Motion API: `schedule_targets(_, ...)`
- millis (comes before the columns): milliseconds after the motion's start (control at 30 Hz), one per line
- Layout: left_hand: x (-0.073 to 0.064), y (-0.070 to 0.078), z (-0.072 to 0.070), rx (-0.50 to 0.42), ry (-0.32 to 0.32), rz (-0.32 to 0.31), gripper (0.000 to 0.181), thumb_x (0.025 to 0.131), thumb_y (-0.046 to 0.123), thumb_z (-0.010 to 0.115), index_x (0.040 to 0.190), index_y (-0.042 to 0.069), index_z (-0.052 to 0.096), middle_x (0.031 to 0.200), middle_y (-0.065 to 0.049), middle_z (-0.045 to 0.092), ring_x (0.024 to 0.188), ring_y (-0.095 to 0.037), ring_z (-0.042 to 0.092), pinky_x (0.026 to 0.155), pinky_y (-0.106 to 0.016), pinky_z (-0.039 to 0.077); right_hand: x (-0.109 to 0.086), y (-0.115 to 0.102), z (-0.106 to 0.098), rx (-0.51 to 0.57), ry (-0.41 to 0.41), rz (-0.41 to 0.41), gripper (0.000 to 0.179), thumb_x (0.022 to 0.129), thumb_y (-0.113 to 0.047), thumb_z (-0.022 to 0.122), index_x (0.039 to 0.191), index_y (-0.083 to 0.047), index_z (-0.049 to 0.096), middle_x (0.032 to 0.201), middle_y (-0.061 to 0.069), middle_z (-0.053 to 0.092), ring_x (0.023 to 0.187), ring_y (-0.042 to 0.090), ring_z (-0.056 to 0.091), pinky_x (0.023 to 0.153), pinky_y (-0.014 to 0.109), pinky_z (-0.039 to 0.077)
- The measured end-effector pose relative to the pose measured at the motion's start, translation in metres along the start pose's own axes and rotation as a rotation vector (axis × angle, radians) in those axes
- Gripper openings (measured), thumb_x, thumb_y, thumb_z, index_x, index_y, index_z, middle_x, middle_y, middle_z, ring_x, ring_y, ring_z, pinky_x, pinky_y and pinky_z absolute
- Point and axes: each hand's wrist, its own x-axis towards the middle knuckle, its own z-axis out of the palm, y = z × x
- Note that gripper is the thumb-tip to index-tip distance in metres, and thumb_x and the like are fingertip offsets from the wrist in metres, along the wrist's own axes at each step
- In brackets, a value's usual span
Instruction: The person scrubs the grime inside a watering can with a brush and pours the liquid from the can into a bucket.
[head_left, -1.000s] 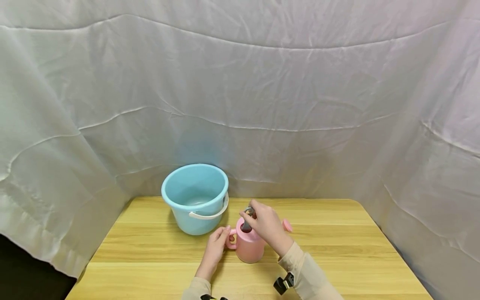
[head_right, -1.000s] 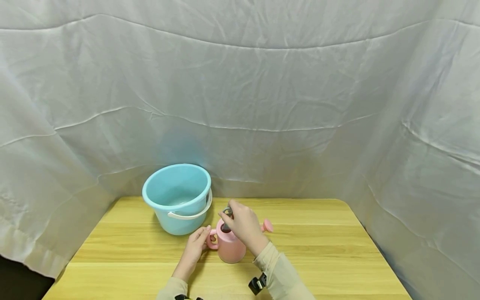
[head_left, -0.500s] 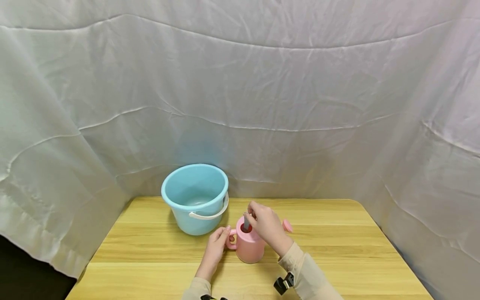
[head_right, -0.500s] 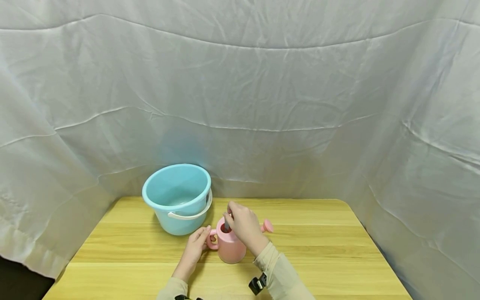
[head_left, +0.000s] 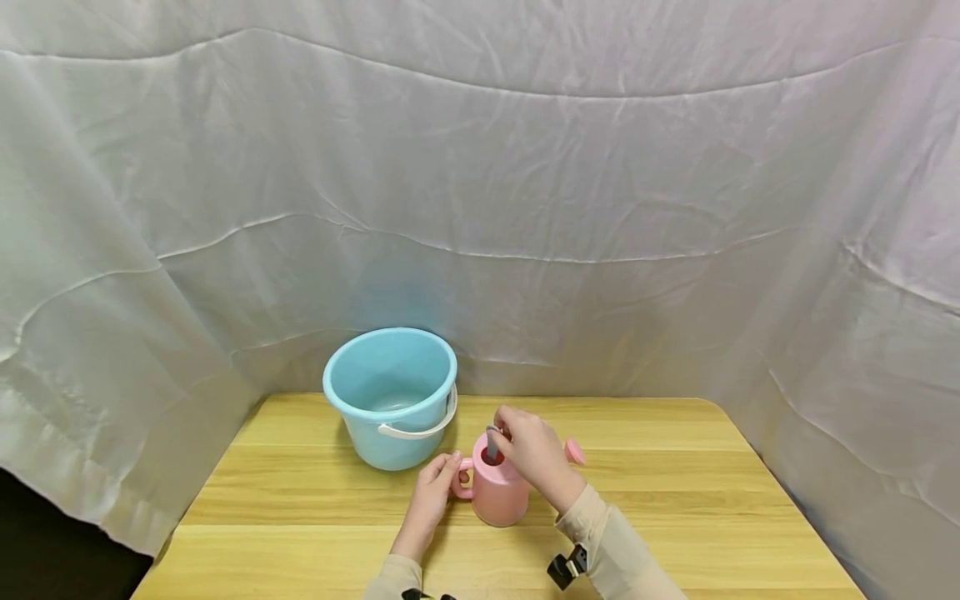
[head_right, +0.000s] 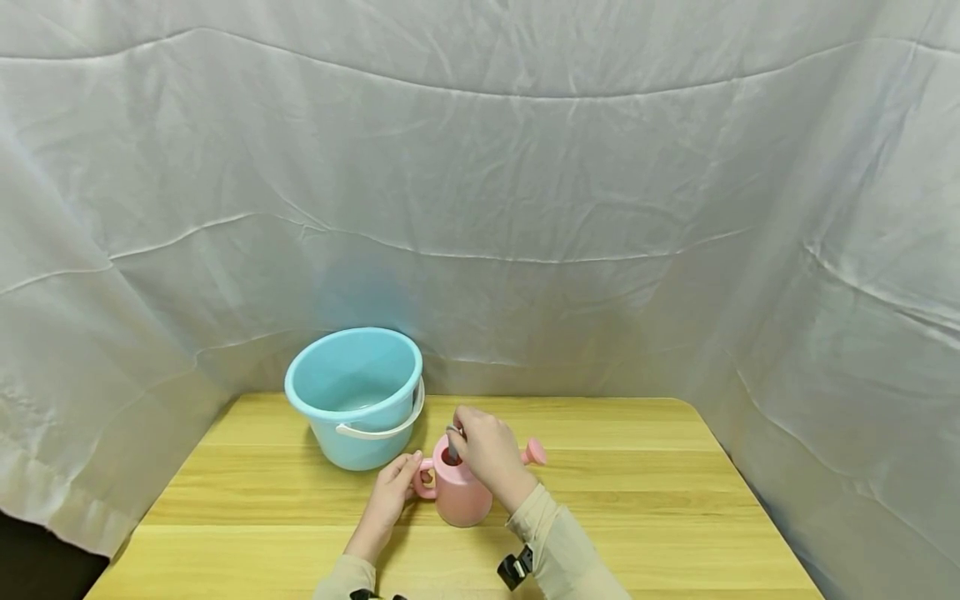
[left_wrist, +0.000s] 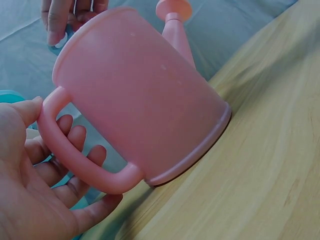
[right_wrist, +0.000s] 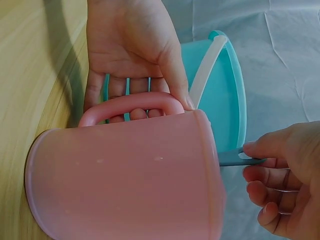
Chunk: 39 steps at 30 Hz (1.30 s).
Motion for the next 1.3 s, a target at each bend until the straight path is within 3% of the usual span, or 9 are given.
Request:
schedule_targets(300,-0.001,0.000,0.000,0.002,0.001,-0.003,0.051,0.101,0.032,0.052,0.090,-0.017,0.049,0.083,-0.013,0.055,0.064,-0.020,0.060,0.079,-0.053,0.059,0.004,0.000,-0.004,-0.003,0.020,-0.033,0.020,0.081,-0.016,0.077,0.075,-0.016,0.058,0.064,-0.007,0.052,0.056,0.005,0.041,0.049,0.018,0.033)
schedule_targets(633,0.000,0.000,0.000,0.000,0.001,-0.006,0.050,0.101,0.032,0.052,0.091,-0.017,0.050,0.085,-0.016,0.056,0.064,-0.020,0.061,0.078,-0.049,0.061,0.012,-0.002,-0.018,-0.028,-0.009,-0.030,0.018,0.085,-0.018,0.074,0.077,-0.015,0.058,0.065,-0.006,0.052,0.056,0.005,0.042,0.049,0.018,0.034)
schedule_targets(933,0.001,0.000,-0.001,0.006,0.001,-0.006,0.050,0.101,0.033,0.052,0.092,-0.016,0.051,0.083,-0.014,0.055,0.064,-0.020,0.060,0.079,-0.051,0.060,0.020,-0.007,-0.033,-0.045,0.043,-0.068,0.020,0.083,-0.017,0.076,0.075,-0.015,0.058,0.064,-0.007,0.051,0.056,0.005,0.042,0.049,0.019,0.034)
schedule_targets(1300,-0.001,0.002,0.000,0.007,0.000,-0.010,0.050,0.100,0.033,0.053,0.092,-0.017,0.051,0.084,-0.015,0.055,0.065,-0.021,0.061,0.080,-0.053,0.059,0.016,-0.008,-0.034,-0.075,0.002,-0.060,0.020,0.084,-0.021,0.075,0.076,-0.017,0.057,0.064,-0.009,0.049,0.055,0.005,0.040,0.047,0.019,0.032)
